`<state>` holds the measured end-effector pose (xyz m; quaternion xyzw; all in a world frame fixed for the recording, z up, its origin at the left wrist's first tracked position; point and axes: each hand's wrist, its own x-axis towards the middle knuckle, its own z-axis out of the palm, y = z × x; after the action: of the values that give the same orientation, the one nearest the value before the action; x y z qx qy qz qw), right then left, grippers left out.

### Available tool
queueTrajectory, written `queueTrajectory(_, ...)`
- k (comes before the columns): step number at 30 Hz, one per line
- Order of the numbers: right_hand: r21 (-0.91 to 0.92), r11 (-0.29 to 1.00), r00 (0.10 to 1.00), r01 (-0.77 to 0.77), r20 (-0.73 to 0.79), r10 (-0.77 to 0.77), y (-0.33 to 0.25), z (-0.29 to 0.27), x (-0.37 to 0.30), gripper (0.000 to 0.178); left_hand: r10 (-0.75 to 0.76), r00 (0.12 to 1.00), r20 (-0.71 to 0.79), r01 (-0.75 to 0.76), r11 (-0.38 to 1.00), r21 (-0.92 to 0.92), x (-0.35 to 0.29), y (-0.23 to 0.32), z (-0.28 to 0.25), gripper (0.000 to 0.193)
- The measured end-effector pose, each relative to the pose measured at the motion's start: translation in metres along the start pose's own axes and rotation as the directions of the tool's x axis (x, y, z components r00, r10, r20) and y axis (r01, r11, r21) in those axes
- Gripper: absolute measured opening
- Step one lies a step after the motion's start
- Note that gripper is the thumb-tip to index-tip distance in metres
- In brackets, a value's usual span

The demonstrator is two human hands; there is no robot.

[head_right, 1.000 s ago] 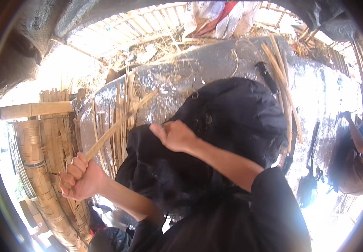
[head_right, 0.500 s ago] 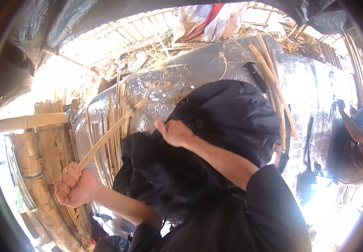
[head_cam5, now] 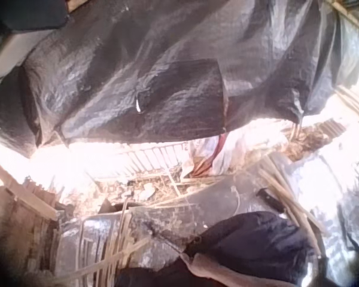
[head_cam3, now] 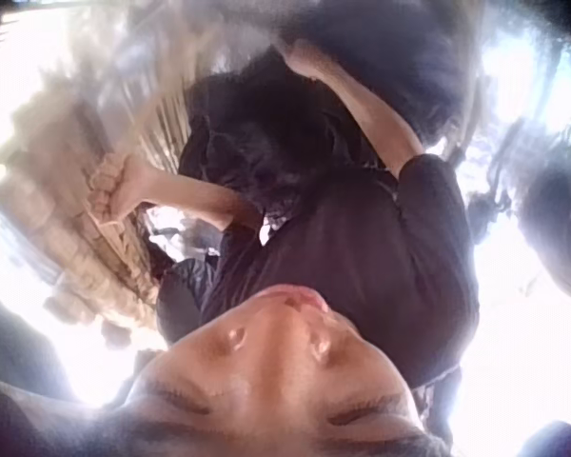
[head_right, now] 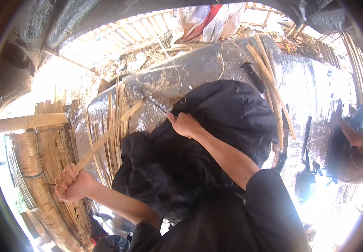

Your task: The person shaves bamboo strips using a large knife by holding the strips with one hand and repeatedly drawing the blade along the length of each strip to thin and smooth them.

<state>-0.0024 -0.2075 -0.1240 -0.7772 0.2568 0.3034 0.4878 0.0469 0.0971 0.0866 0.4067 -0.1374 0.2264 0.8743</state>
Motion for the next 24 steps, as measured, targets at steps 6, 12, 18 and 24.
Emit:
queueTrajectory(6, 0.131, 0.802, 0.812, 0.583, -0.075, -0.578, -0.058, 0.021, -0.073, 0.078, -0.083, 0.901, 0.426, 0.126, 0.989, -0.074, -0.013, -0.013, 0.031, 0.046)
queueTrajectory(12, 0.094, 0.839, 0.840, 0.536, 0.041, -0.541, -0.071, 0.016, -0.097, 0.079, -0.025, 0.886, 0.462, -0.023, 0.995, 0.097, -0.026, -0.014, 0.045, 0.049)
queueTrajectory(18, -0.056, 0.933, 0.934, 0.356, 0.002, -0.356, -0.041, 0.003, -0.054, 0.083, 0.001, 0.823, 0.568, -0.063, 0.994, 0.089, -0.028, -0.018, 0.050, 0.050)
queueTrajectory(24, -0.062, 0.939, 0.934, 0.338, -0.098, -0.343, -0.023, 0.012, -0.028, 0.082, -0.066, 0.809, 0.584, 0.015, 0.996, 0.092, -0.023, -0.017, 0.046, 0.044)
